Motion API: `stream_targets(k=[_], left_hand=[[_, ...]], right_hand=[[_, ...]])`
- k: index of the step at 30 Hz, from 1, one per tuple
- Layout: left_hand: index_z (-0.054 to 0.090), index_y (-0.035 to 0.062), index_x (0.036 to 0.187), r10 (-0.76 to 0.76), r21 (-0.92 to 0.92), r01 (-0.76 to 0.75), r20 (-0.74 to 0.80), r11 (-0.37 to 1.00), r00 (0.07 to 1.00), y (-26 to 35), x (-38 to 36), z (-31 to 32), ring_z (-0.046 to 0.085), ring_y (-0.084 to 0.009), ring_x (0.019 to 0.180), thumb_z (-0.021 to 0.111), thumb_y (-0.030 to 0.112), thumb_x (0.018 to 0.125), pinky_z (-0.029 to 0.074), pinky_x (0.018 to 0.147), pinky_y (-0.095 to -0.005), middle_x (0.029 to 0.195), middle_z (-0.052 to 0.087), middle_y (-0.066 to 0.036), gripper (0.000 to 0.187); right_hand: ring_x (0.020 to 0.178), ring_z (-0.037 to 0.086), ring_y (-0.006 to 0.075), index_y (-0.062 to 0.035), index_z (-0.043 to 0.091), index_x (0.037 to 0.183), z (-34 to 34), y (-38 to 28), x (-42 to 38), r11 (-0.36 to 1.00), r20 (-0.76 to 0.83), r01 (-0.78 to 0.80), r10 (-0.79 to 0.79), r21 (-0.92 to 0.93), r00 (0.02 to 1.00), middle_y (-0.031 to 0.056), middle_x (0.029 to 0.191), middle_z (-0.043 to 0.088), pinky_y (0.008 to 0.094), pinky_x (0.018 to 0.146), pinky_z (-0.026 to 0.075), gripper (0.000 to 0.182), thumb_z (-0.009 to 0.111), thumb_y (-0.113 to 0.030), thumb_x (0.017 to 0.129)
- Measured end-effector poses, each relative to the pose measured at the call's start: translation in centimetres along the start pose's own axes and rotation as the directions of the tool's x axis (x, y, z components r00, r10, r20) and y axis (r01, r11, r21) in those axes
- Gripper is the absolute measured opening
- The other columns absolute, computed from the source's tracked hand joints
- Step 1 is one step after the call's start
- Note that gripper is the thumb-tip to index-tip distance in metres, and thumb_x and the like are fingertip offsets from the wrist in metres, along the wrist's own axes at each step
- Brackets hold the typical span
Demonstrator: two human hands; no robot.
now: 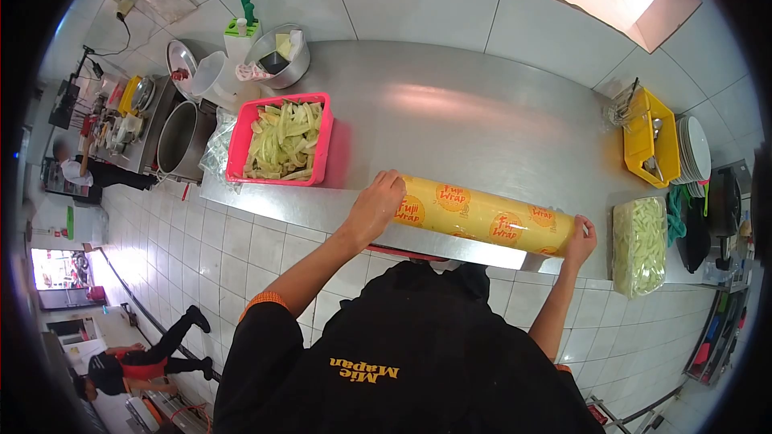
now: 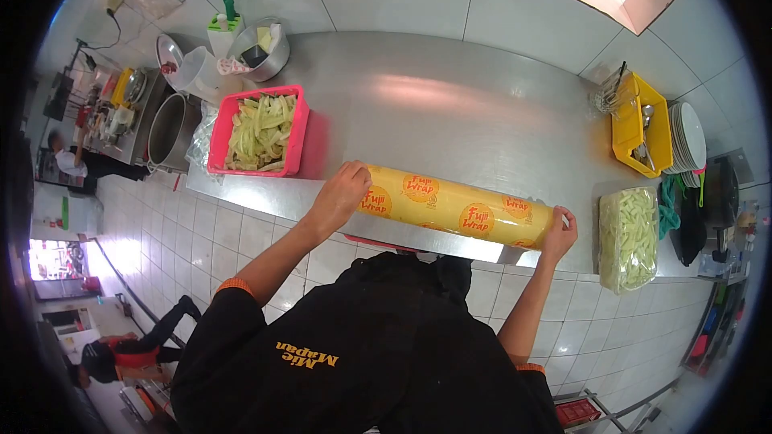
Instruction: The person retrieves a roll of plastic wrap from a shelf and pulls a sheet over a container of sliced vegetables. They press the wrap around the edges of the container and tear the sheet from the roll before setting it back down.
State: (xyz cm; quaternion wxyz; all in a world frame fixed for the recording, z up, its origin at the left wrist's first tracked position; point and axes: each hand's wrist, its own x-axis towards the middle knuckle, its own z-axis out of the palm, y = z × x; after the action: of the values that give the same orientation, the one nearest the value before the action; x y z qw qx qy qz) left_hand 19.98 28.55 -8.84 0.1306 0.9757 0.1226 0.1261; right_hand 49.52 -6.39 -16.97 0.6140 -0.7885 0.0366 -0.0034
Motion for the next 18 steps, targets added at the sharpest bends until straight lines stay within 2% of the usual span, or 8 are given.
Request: stream_targets(k=[3,5,9,11,12,14,16,18], left_hand=[[0.055,-0.0005,0.093,-0.013,-0.201,0.006,-0.032,0.98,0.999,0.6,-0.3,-1.4,0.055,-0.0315,0.093,0.051,0.01,0.092,0.046,0.087,-0.0398,0.09,0.056,-0.015,0.011],[0.053,0.0005,0.095,-0.095,-0.482,0.143,0.124,0.865,0.988,0.9,-1.6,-1.9,0.057,-0.034,0.088,0.051,0.012,0.094,0.045,0.085,-0.0415,0.088,0.059,-0.015,0.011],[0.058,0.001,0.099,-0.257,-0.645,0.389,0.293,0.658,0.921,3.5,-3.2,-1.8,0.056,-0.0357,0.076,0.056,0.015,0.093,0.045,0.079,-0.0385,0.078,0.058,-0.017,0.016],[0.061,0.0012,0.098,0.028,-0.434,-0.052,-0.061,0.9,0.998,4.3,-3.2,0.3,0.054,-0.0327,0.066,0.061,0.012,0.089,0.045,0.068,-0.0366,0.074,0.057,-0.016,0.014],[0.061,0.0012,0.098,0.026,-0.437,-0.052,-0.065,0.898,0.998,4.2,-3.5,1.0,0.054,-0.0327,0.066,0.061,0.012,0.089,0.045,0.068,-0.0366,0.074,0.057,-0.016,0.014],[0.067,0.0024,0.096,0.064,-0.496,-0.201,-0.279,0.845,0.958,3.8,-4.0,3.0,0.05,-0.0259,0.062,0.068,0.007,0.083,0.041,0.058,-0.0352,0.068,0.051,-0.011,0.013],[0.068,0.0033,0.094,0.044,-0.473,-0.222,-0.359,0.853,0.932,4.0,-7.0,4.3,0.047,-0.0233,0.061,0.07,0.004,0.08,0.039,0.056,-0.0343,0.067,0.045,-0.009,0.014],[0.07,0.0041,0.093,0.031,-0.449,-0.243,-0.429,0.86,0.903,4.4,-8.4,5.1,0.044,-0.0207,0.059,0.072,0.002,0.077,0.037,0.054,-0.0334,0.065,0.04,-0.006,0.016]], right_hand=[[0.067,0.06,0.0116,-0.0016,0.064,0.095,0.4,-0.5,0.1,1.0,-0.017,-0.017,0.017,-0.011,1.0,0.0079,0.073,0.066,0.025,0.06,0.046,0.02,0.069,-0.019,0.087],[0.067,0.06,0.0117,-0.0012,0.065,0.094,0.3,-0.5,0.4,0.999,-0.026,-0.032,0.031,-0.033,0.999,0.008,0.073,0.066,0.0251,0.06,0.046,0.019,0.068,-0.019,0.087],[0.067,0.06,0.0136,-0.0012,0.066,0.094,0.7,-1.1,1.0,0.986,-0.023,-0.029,0.026,-0.162,0.999,0.0098,0.072,0.066,0.0266,0.062,0.047,0.023,0.07,-0.022,0.084],[0.068,0.061,0.0146,-0.0013,0.066,0.095,1.0,-1.6,1.4,0.974,-0.022,-0.031,0.026,-0.224,0.999,0.0106,0.072,0.066,0.0273,0.064,0.047,0.026,0.071,-0.024,0.083],[0.07,0.062,0.0177,-0.0018,0.066,0.095,1.1,-1.9,1.6,0.963,-0.011,-0.021,0.019,-0.27,1.0,0.0124,0.075,0.067,0.0296,0.066,0.048,0.027,0.07,-0.026,0.083],[0.073,0.063,0.0209,-0.0023,0.066,0.096,1.4,-2.0,2.5,0.948,-0.01,-0.008,0.005,-0.318,1.0,0.0143,0.078,0.068,0.0319,0.068,0.049,0.029,0.07,-0.028,0.082],[0.079,0.065,0.0284,-0.0032,0.065,0.101,1.8,-1.6,3.8,0.836,0.031,0.137,-0.143,-0.531,0.989,0.0183,0.089,0.068,0.0347,0.072,0.05,0.03,0.066,-0.029,0.085],[0.087,0.063,0.0322,-0.0044,0.063,0.107,2.4,-1.5,4.6,0.802,0.052,0.144,-0.139,-0.58,0.989,0.0192,0.094,0.068,0.0386,0.079,0.048,0.035,0.064,-0.032,0.086]])
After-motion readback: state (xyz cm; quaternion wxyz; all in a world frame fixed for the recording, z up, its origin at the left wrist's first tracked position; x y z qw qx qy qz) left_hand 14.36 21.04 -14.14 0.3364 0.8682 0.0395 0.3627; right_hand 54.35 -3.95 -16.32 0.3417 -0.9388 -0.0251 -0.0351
